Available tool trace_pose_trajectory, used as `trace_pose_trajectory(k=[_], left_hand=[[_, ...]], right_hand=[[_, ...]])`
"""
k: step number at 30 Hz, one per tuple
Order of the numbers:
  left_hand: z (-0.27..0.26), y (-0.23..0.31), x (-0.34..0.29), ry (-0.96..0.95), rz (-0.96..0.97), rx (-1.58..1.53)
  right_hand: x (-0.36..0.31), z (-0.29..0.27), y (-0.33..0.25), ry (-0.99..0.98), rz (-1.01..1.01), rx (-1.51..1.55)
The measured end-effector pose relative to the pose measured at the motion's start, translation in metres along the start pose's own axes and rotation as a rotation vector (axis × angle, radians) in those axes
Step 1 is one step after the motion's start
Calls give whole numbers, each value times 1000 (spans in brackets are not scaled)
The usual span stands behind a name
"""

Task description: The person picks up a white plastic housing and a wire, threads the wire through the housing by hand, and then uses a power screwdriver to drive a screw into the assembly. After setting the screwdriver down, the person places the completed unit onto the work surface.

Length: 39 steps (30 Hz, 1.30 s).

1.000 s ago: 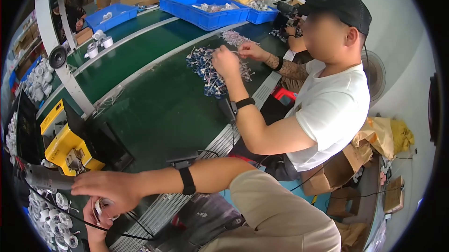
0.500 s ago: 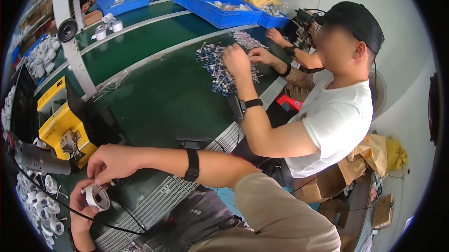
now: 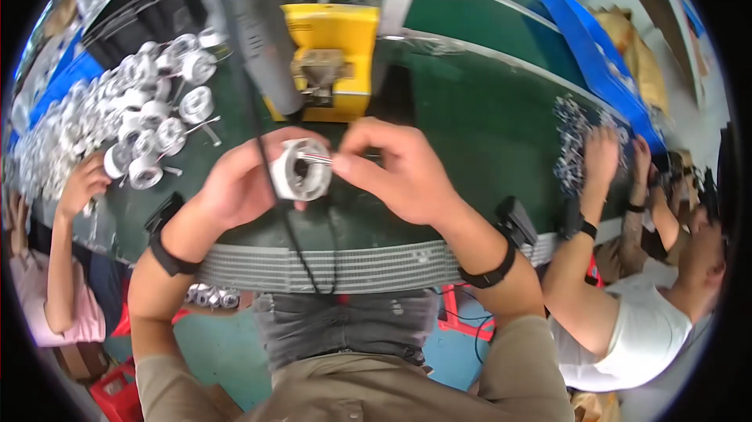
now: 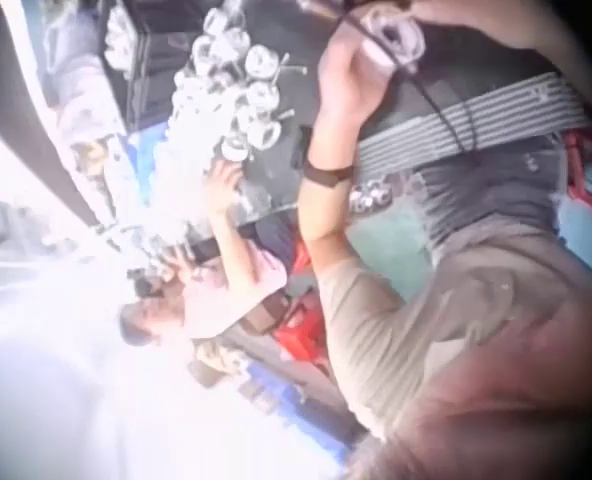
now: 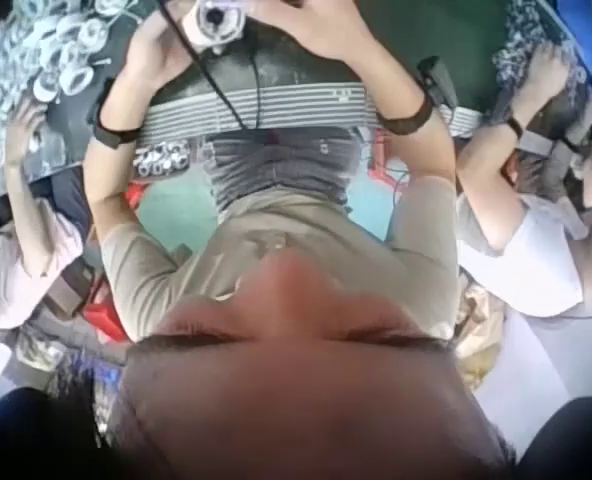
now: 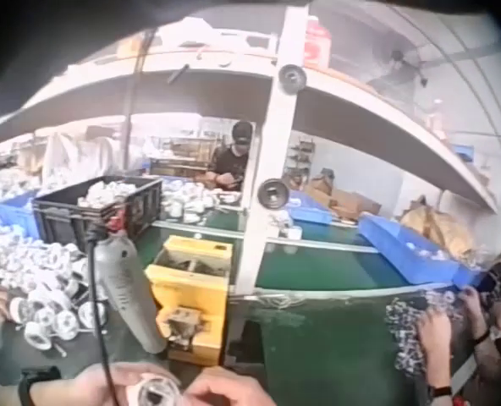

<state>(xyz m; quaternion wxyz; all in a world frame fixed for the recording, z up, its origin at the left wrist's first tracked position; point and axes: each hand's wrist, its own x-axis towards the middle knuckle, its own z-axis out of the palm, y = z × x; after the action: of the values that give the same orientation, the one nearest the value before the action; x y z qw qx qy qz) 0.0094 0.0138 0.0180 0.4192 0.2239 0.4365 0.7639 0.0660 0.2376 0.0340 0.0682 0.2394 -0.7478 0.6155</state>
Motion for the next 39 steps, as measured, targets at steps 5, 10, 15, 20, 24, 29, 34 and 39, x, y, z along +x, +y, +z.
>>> trace_pose_trajectory(k=[5, 10, 15, 20, 24, 29, 34, 39], left_hand=[[-3, -4, -8, 35, 17, -131], [4, -6, -9, 20, 46, -115], [7, -7, -8, 20, 99, -111], [11, -10, -8, 19, 108, -107], [9, -14, -7, 63, 123, -26], [13, -10, -7, 124, 254, -108], [11, -18, -7, 193, 299, 72], [18, -18, -6, 83, 382, 35]], right_hand=[[2, 22, 5, 69, -118, -211], [-6, 28, 4, 164, -71, -315], [-6, 31, 4, 171, -45, -208], [-5, 35, 3, 197, -20, -261], [-4, 36, -1, 277, 11, -274], [2, 13, -13, 270, -185, -452], [1, -2, -10, 157, -361, -636], [-3, 3, -17, 59, 31, -66]])
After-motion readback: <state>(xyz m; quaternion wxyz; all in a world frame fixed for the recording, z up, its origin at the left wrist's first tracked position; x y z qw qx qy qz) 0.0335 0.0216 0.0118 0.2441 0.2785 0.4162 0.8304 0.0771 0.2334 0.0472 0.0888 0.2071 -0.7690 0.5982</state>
